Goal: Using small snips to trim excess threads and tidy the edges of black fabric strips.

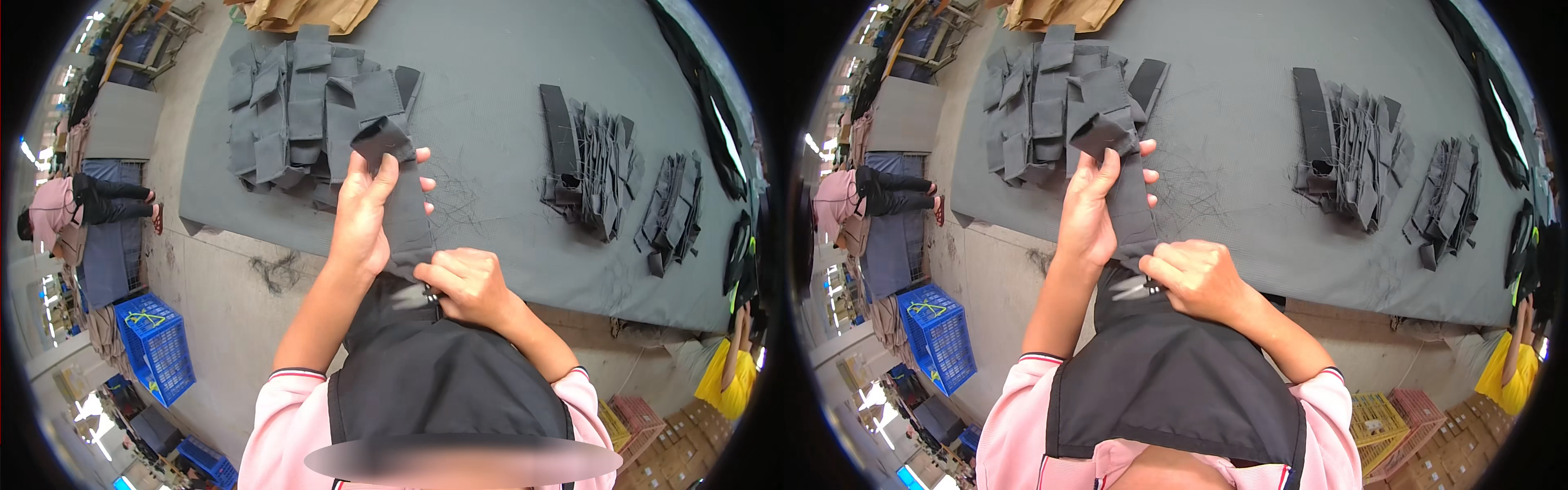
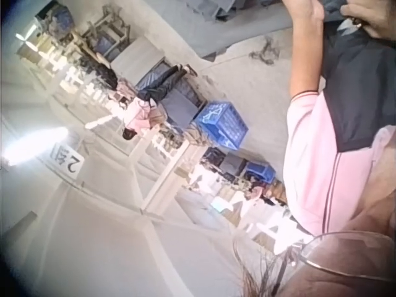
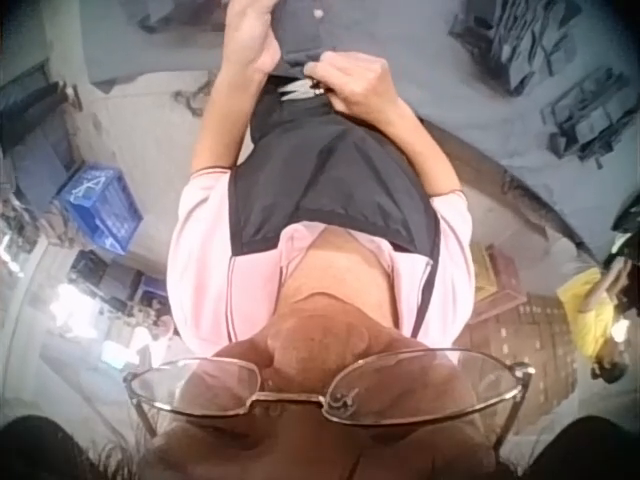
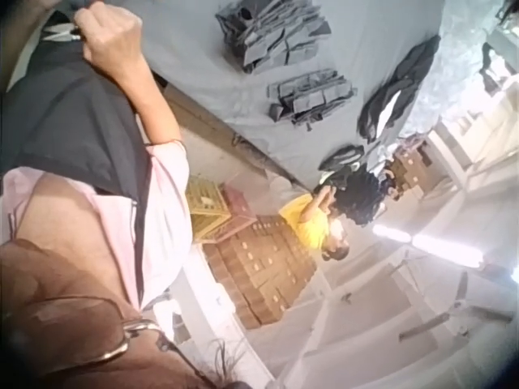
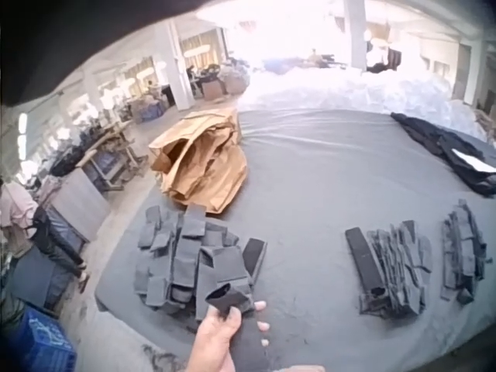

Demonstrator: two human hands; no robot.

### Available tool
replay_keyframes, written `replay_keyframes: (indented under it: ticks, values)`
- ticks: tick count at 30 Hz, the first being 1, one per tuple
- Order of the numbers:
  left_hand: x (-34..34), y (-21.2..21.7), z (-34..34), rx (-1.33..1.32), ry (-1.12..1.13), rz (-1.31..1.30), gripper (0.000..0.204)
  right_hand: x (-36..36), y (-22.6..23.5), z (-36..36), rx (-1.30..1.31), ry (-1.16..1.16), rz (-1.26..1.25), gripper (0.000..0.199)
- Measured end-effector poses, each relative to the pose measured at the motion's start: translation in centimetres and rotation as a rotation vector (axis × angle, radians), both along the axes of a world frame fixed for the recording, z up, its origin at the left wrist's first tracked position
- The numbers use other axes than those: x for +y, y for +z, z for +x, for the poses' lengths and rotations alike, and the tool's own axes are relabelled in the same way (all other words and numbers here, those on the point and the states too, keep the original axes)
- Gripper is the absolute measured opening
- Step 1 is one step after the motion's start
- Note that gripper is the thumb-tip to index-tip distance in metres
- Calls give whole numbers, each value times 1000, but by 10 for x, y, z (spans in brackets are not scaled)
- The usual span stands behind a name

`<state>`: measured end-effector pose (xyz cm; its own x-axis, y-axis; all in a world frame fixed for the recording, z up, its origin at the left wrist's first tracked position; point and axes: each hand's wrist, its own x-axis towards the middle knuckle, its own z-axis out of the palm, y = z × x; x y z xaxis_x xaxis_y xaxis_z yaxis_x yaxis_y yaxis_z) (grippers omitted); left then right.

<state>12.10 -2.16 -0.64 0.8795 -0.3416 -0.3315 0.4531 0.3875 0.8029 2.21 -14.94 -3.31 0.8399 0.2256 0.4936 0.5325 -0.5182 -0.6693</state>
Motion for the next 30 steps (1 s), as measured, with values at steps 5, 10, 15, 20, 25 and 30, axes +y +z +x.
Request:
replay_keyframes:
  ticks: [5,10,15,20,25,30]
  values:
    - [-2,-3,0,-79,21,112,30,-1,6,-11,98,-3,-145,26]
    - [-1,-1,-2,-83,19,97,32,-18,17,-18,178,-323,135,38]
    - [0,2,-5,-66,22,63,32,-16,20,-18,137,-387,13,35]
    - [1,4,-9,-62,14,36,33,-16,12,-11,269,-325,262,29]
    - [-1,5,-12,-25,-11,21,33,-11,7,-10,258,-318,351,28]
    - [-1,4,-13,-60,-21,51,32,-8,8,-15,65,-397,41,29]
